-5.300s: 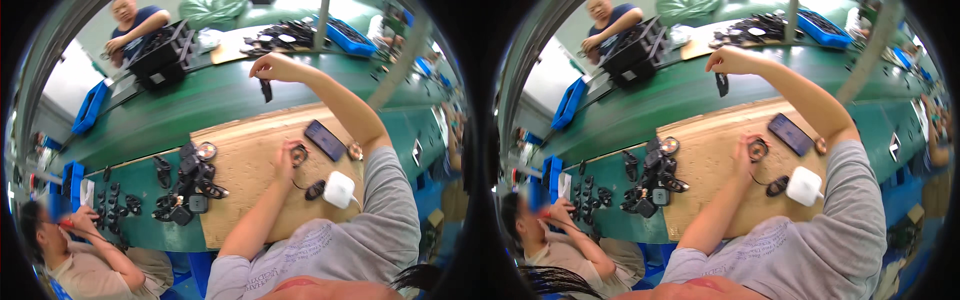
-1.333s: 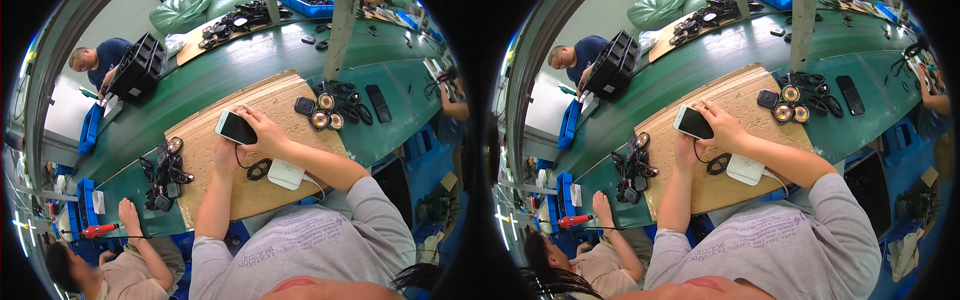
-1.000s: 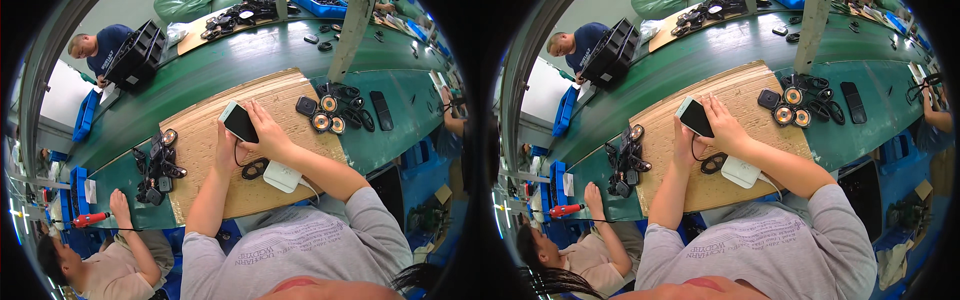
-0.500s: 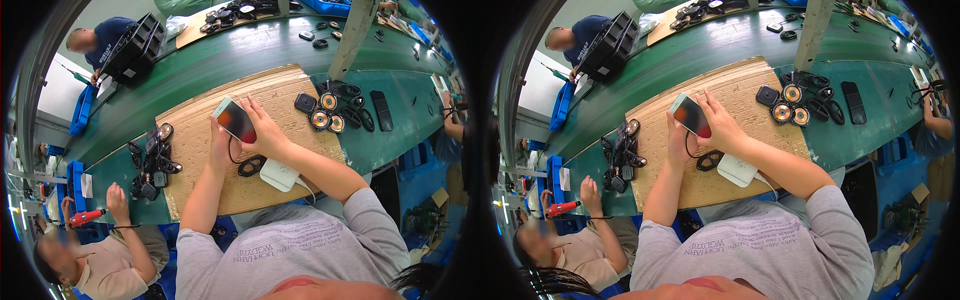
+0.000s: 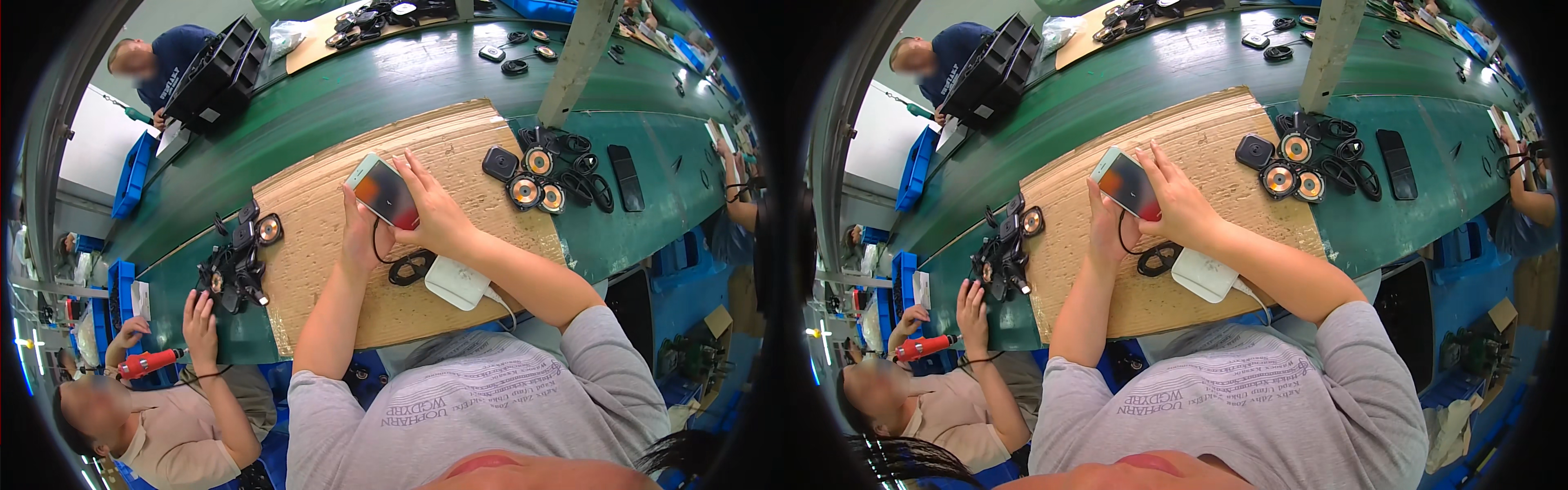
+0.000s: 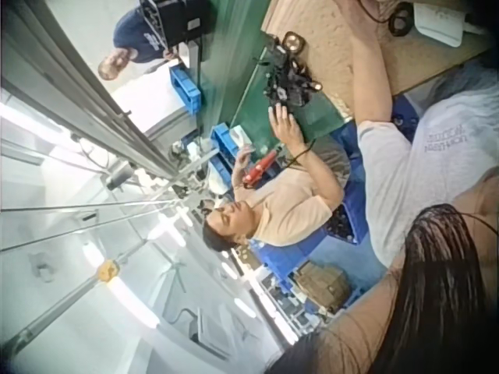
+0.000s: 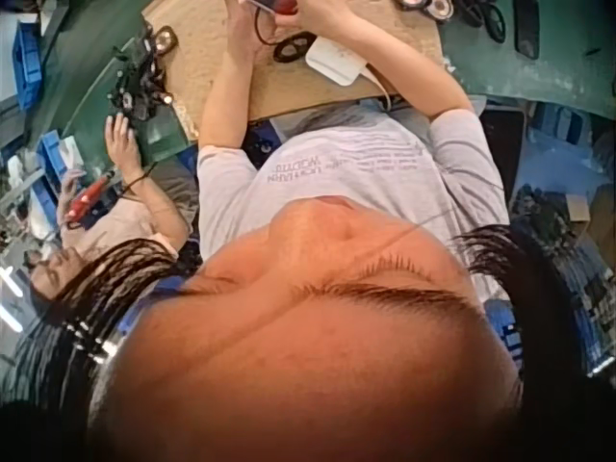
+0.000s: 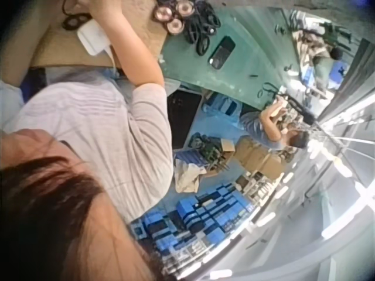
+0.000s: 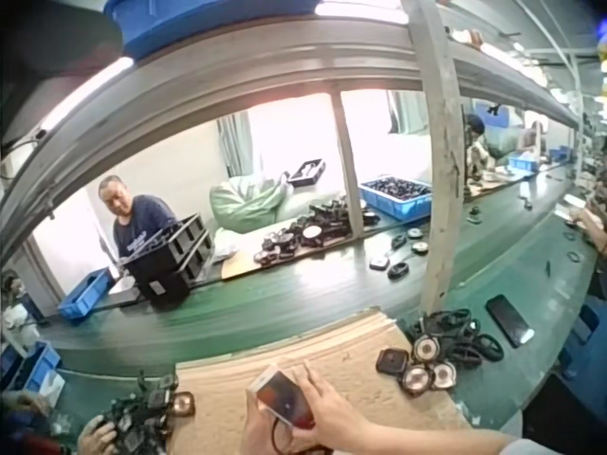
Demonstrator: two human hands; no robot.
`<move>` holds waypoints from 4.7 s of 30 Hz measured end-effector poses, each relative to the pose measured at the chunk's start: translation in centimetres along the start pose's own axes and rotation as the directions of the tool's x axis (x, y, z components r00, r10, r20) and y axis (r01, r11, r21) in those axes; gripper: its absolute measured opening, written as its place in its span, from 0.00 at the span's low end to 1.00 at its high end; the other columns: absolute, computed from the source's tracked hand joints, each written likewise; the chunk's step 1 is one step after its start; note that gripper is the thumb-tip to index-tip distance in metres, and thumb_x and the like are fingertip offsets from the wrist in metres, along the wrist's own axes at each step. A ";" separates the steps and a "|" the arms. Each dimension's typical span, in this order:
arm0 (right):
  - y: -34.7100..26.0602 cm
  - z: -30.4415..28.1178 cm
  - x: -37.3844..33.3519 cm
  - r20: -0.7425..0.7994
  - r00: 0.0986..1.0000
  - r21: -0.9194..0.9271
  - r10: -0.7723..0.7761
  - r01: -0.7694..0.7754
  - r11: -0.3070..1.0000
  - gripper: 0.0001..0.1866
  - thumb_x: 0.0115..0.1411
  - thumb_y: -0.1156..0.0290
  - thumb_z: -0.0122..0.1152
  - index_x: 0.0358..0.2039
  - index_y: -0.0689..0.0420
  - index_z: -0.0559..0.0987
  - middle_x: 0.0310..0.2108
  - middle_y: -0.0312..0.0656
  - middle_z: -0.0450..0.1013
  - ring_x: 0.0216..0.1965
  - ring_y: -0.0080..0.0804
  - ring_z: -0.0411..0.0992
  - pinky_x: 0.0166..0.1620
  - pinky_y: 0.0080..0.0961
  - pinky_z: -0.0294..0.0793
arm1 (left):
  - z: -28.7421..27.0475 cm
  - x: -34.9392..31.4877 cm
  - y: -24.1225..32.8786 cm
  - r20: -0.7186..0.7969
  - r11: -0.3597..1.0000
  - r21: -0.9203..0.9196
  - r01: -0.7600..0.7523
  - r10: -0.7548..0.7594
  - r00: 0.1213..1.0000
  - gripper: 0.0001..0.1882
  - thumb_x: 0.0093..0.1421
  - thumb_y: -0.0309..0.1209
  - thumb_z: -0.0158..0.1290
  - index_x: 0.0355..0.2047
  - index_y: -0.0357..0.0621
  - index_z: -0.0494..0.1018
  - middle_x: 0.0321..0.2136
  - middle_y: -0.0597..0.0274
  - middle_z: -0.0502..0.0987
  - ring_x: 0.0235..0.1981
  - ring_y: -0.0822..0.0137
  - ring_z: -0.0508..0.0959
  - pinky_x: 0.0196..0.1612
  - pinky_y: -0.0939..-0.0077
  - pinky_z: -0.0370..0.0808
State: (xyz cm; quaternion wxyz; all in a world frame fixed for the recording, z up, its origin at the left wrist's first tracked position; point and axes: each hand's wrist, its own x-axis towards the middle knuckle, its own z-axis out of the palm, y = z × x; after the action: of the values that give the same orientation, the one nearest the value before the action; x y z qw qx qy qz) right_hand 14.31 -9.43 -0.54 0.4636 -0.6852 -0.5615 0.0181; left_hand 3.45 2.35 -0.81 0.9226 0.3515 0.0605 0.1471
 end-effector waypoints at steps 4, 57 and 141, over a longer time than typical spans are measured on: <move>0.1 0.1 0.0 0.019 1.000 -0.001 0.018 -0.018 1.000 0.56 0.42 0.68 0.74 0.69 0.60 0.51 0.69 0.64 0.46 0.66 0.59 0.57 0.61 0.41 0.66 | 0.2 0.0 0.0 -0.008 0.999 -0.051 -0.005 0.004 1.000 0.42 0.65 0.68 0.31 0.64 0.48 0.62 0.59 0.56 0.70 0.58 0.60 0.72 0.60 0.63 0.70; 1.4 -1.6 0.7 0.337 0.838 0.797 0.430 -0.497 0.344 0.15 0.61 0.67 0.65 0.46 0.57 0.77 0.38 0.39 0.78 0.37 0.22 0.74 0.42 0.17 0.73 | -0.1 0.2 -0.5 -0.145 0.768 0.586 -0.258 0.413 0.899 0.13 0.69 0.35 0.48 0.50 0.44 0.71 0.44 0.60 0.75 0.43 0.71 0.74 0.50 0.77 0.69; 0.3 -0.5 -0.3 0.018 0.998 -0.165 0.054 -0.050 0.985 0.56 0.39 0.66 0.71 0.69 0.61 0.53 0.62 0.62 0.61 0.48 0.50 0.76 0.40 0.32 0.80 | 0.0 -0.2 -1.4 -0.221 0.787 0.617 0.003 0.170 0.960 0.14 0.59 0.21 0.58 0.46 0.33 0.74 0.38 0.53 0.82 0.36 0.67 0.82 0.36 0.83 0.79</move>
State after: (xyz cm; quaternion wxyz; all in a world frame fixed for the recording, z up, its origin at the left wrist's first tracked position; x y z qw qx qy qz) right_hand 14.70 -10.02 -0.61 0.3985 -0.7353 -0.5482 -0.0084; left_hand 3.55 1.23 -1.72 0.7350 0.6102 0.2117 0.2064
